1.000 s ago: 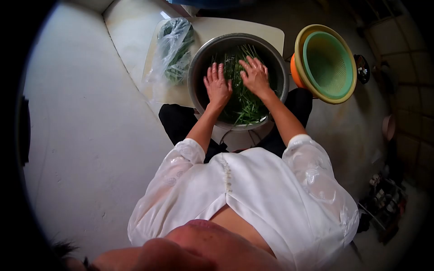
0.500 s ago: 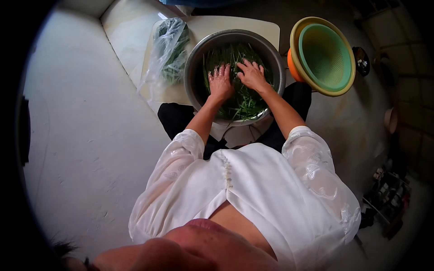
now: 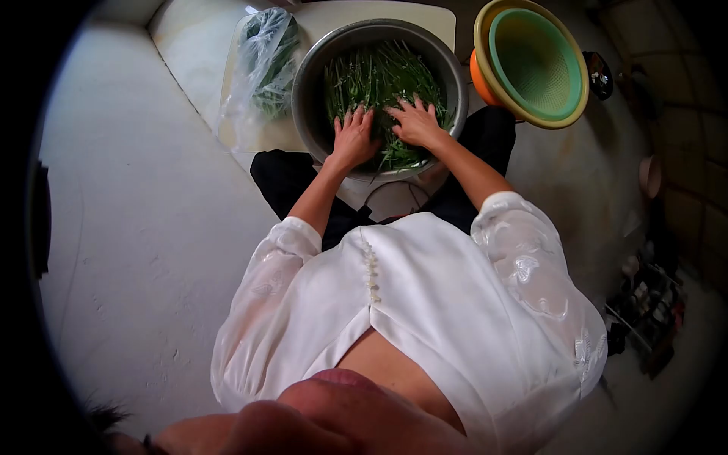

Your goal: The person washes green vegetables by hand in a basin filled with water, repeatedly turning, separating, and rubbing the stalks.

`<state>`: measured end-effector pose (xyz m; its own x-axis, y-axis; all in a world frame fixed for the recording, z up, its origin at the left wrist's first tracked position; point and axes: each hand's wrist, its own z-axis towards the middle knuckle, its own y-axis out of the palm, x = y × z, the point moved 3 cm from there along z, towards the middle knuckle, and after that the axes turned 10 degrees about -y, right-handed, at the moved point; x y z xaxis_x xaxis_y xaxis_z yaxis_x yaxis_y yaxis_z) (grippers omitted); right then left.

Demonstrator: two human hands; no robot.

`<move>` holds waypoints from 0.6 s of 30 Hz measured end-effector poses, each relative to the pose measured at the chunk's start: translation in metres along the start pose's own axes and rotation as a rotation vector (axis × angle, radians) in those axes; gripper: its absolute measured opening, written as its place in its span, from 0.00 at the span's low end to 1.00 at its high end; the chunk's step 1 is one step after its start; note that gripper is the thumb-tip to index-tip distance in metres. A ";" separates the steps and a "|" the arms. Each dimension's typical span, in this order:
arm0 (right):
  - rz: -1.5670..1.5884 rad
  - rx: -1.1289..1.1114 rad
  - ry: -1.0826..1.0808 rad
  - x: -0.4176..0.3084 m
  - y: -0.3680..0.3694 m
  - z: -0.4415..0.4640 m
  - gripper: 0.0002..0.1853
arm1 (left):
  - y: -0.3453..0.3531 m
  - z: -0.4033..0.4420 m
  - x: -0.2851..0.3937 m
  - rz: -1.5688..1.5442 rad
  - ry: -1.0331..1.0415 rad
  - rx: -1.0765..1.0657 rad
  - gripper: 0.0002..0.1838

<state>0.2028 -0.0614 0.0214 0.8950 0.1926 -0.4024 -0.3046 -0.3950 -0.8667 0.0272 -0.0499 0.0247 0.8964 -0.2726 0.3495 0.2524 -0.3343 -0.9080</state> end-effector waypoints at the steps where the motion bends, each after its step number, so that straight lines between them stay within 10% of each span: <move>1: -0.079 0.007 -0.028 0.005 0.008 0.005 0.26 | 0.003 0.002 -0.002 -0.001 0.001 0.003 0.41; 5: 0.035 0.001 0.042 0.003 -0.015 0.000 0.26 | -0.001 0.001 -0.011 -0.033 -0.032 -0.002 0.37; 9: 0.252 -0.206 -0.440 -0.016 -0.019 -0.027 0.24 | -0.014 -0.028 0.001 -0.201 0.155 0.064 0.26; 12: 0.038 -0.349 -0.261 -0.017 -0.011 -0.025 0.23 | -0.001 -0.024 0.007 -0.095 0.164 -0.137 0.26; 18: 0.058 0.048 -0.298 -0.024 -0.035 -0.039 0.20 | -0.010 -0.025 0.003 -0.092 0.155 0.096 0.17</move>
<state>0.2045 -0.0870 0.0735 0.7426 0.4290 -0.5143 -0.3741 -0.3712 -0.8498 0.0179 -0.0699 0.0408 0.8028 -0.3831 0.4568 0.3712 -0.2784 -0.8859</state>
